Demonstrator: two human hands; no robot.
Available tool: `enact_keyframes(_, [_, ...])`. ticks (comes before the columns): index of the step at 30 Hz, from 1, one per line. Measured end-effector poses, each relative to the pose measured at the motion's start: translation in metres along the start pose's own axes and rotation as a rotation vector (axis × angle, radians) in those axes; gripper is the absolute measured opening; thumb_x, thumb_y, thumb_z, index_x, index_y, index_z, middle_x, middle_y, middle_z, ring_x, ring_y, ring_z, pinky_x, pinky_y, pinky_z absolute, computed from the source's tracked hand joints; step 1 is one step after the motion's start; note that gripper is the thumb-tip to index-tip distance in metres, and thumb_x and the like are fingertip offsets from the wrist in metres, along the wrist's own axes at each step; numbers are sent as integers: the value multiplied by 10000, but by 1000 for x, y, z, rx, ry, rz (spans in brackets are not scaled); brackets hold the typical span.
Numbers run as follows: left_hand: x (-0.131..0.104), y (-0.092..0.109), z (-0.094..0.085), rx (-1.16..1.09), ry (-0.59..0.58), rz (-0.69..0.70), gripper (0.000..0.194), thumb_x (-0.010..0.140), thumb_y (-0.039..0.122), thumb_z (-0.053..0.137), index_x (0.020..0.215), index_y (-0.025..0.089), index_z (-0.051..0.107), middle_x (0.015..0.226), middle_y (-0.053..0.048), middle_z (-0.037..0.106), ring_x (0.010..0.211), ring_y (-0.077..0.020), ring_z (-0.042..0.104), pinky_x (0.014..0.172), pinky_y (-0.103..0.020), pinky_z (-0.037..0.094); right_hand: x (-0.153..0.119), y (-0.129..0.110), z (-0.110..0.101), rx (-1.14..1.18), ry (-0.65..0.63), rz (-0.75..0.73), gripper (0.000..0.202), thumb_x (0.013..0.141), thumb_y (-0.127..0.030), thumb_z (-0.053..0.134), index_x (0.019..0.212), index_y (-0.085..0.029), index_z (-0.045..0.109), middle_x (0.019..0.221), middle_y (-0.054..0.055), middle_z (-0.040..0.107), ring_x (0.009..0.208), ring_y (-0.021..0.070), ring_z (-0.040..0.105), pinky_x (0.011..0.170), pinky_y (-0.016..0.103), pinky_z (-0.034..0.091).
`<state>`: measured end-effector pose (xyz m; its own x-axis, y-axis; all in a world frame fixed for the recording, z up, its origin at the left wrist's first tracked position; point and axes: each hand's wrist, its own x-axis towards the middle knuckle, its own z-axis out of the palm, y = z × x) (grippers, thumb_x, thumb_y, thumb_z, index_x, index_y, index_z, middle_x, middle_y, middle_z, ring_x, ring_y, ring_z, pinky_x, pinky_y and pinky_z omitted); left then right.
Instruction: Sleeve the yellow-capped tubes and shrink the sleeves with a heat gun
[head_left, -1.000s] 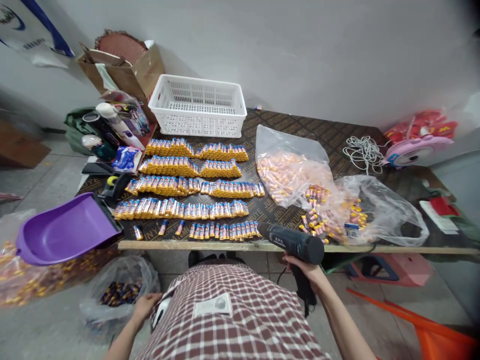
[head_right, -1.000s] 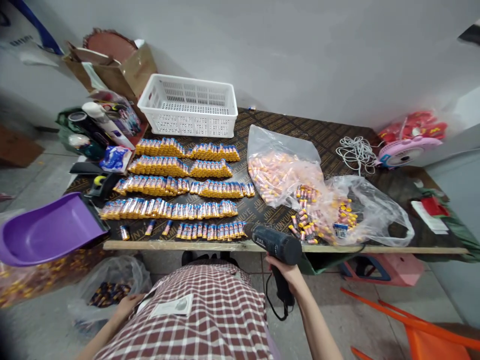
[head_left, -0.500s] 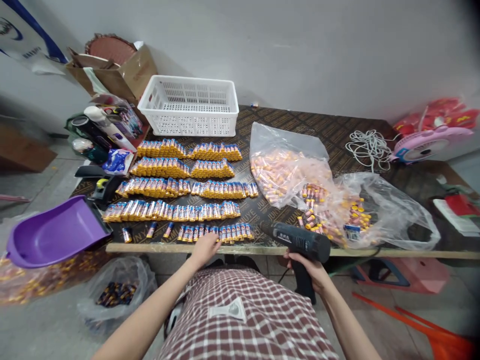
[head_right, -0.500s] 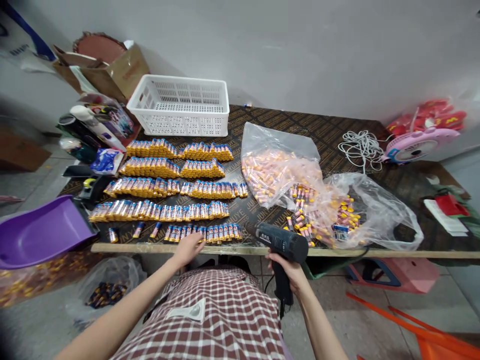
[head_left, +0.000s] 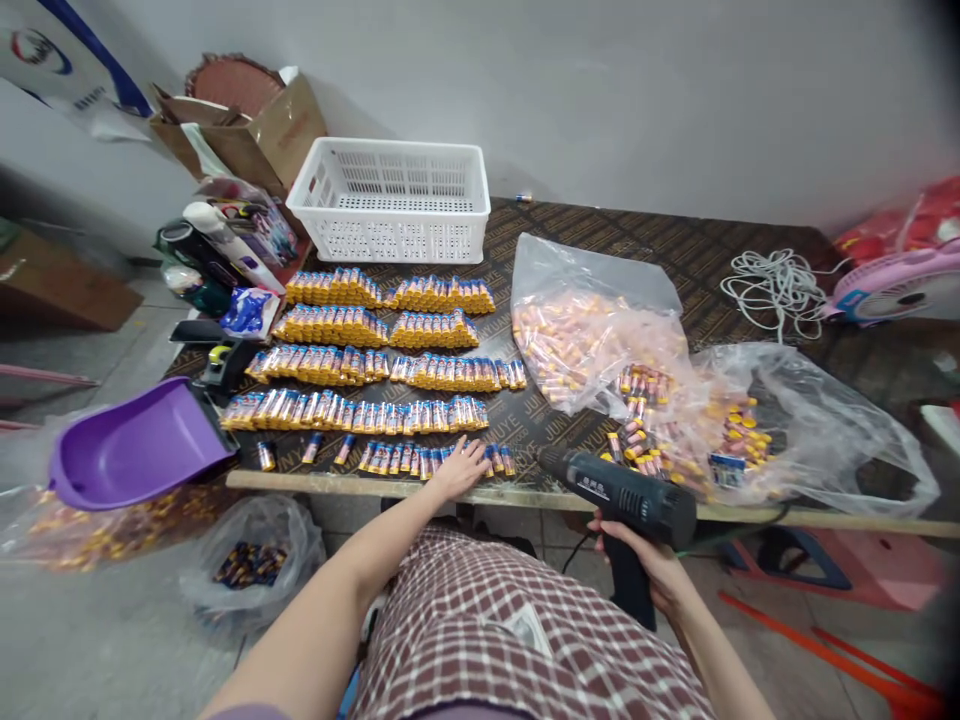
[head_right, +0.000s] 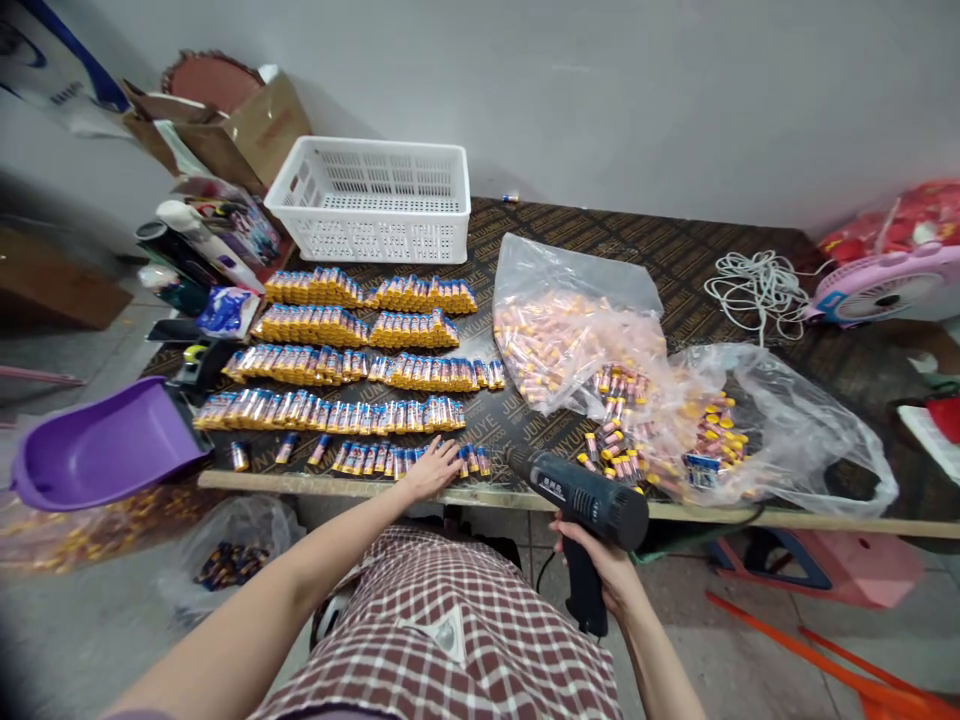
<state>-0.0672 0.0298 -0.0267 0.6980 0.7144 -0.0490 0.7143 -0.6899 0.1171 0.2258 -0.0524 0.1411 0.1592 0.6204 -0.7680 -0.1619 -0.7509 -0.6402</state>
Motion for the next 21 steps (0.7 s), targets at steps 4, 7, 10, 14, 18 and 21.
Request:
enact_keyframes(4, [-40, -12, -7, 24, -3, -52, 263, 877, 233, 377, 1096, 193, 517, 1280, -112, 509, 1254, -238, 397, 1070, -503, 214, 15, 9, 14, -59, -47, 15, 301, 576, -301, 765, 815, -137, 686, 773, 66, 707, 539, 130, 599, 449, 215, 463])
enact_keyframes(7, [-65, -20, -10, 8, -16, -97, 309, 866, 188, 379, 1153, 205, 492, 1308, -121, 491, 1263, -244, 390, 1072, -521, 201, 22, 12, 31, -126, -93, 3, 278, 573, -304, 746, 781, -129, 684, 684, 58, 692, 503, 127, 583, 434, 217, 437])
enact_keyframes(10, [-85, -28, -11, -27, -22, -162, 379, 861, 158, 361, 1221, 233, 448, 1350, -124, 455, 1284, -235, 367, 1073, -525, 201, 23, 12, 51, -186, -115, 3, 277, 570, -313, 727, 777, -133, 682, 610, 40, 667, 480, 128, 569, 430, 221, 421])
enact_keyframes(14, [-105, -37, -12, -51, -28, -223, 404, 857, 154, 363, 1246, 231, 439, 1386, -130, 416, 1307, -238, 333, 1085, -527, 180, 18, 12, 76, -264, -169, 6, 277, 579, -324, 715, 775, -131, 682, 534, 25, 635, 473, 129, 553, 437, 219, 406])
enact_keyframes(18, [-122, -43, -17, -97, 22, -296, 403, 852, 177, 390, 1249, 226, 448, 1421, -120, 368, 1326, -240, 295, 1091, -501, 190, 13, 20, 101, -285, -212, -7, 278, 584, -326, 705, 773, -124, 682, 520, 25, 634, 456, 124, 531, 430, 219, 387])
enact_keyframes(21, [-133, -44, -22, -137, 112, -459, 384, 863, 241, 393, 1240, 215, 464, 1396, -128, 389, 1309, -244, 317, 1082, -475, 223, 11, 27, 118, -290, -233, -14, 278, 582, -317, 707, 775, -118, 685, 509, 25, 632, 449, 122, 526, 438, 221, 388])
